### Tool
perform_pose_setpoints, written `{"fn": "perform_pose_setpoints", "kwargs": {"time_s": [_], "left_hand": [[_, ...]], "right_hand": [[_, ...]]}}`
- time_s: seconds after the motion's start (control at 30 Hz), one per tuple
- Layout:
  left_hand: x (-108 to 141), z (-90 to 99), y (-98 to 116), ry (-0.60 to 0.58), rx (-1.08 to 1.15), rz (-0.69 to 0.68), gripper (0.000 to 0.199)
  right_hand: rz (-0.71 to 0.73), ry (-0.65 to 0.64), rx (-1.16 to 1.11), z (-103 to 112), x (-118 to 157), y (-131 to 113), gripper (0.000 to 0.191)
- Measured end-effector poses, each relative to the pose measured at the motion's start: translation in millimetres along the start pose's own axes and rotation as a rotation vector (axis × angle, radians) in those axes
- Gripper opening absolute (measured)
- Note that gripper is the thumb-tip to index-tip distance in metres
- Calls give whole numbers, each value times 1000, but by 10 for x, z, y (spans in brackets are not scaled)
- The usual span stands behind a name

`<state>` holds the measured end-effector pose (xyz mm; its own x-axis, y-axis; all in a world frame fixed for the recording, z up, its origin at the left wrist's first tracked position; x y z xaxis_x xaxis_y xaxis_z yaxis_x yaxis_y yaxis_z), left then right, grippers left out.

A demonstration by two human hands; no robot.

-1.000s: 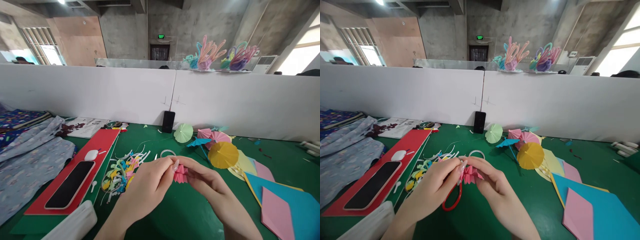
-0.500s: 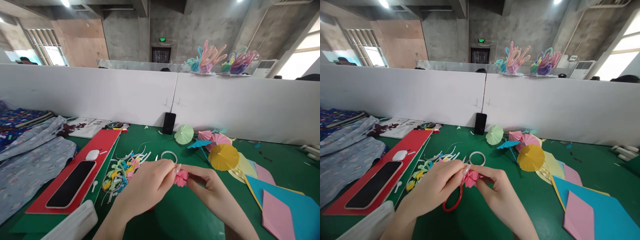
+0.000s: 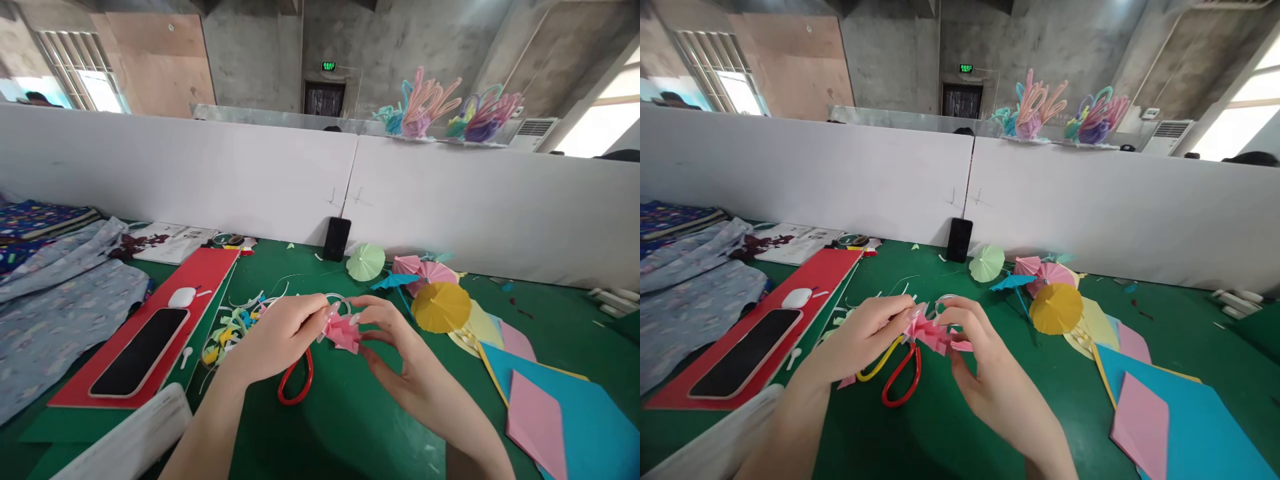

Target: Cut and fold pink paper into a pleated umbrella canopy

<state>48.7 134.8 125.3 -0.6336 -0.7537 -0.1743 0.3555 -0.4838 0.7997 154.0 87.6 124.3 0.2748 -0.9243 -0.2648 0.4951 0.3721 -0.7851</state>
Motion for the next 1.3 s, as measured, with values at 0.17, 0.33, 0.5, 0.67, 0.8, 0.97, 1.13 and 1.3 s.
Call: {"fn": "perform_pose_setpoints", "kwargs": {"time_s": [0.17, 0.33, 0.5, 0.67, 0.8, 0.97, 1.13, 1.3], "left_hand": [[-14, -88, -38, -70, -3, 11, 33], [-15, -142, -43, -106, -84, 13, 33], [-50, -206, -132, -134, -148, 63, 31], [-92, -224, -249, -133, -84, 114, 32], [-115, -226, -285, -134, -65, 114, 33], [-120, -234, -304, -132, -36, 111, 34], [-142, -241, -345, -120, -10, 123, 33], [-157, -242, -335, -119, 34, 126, 34]], "right_hand": [[-16, -66, 15, -53, -29, -12, 26], [-31, -69, 46, -70, -32, -6, 21], [-50, -59, 185, -107, -58, 53, 26], [-24, -42, 326, -162, -81, 79, 30], [65, -12, 410, -194, -98, 15, 33], [53, -3, 458, -201, -122, 46, 29], [44, 29, 479, -178, -134, 93, 20], [102, 83, 403, -146, -162, 45, 26]]}}
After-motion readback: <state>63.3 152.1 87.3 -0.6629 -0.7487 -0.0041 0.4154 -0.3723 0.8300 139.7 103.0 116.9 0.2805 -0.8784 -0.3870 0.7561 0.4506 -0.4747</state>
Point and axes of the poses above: each hand's wrist, its own x-axis away from the middle knuckle, its own z-axis out of the back of the hand, y = z × x, the point moved 10 cm from there along -x, towards the middle knuckle, and after that the axes turned 1 degree about x, right-handed, at the moved point
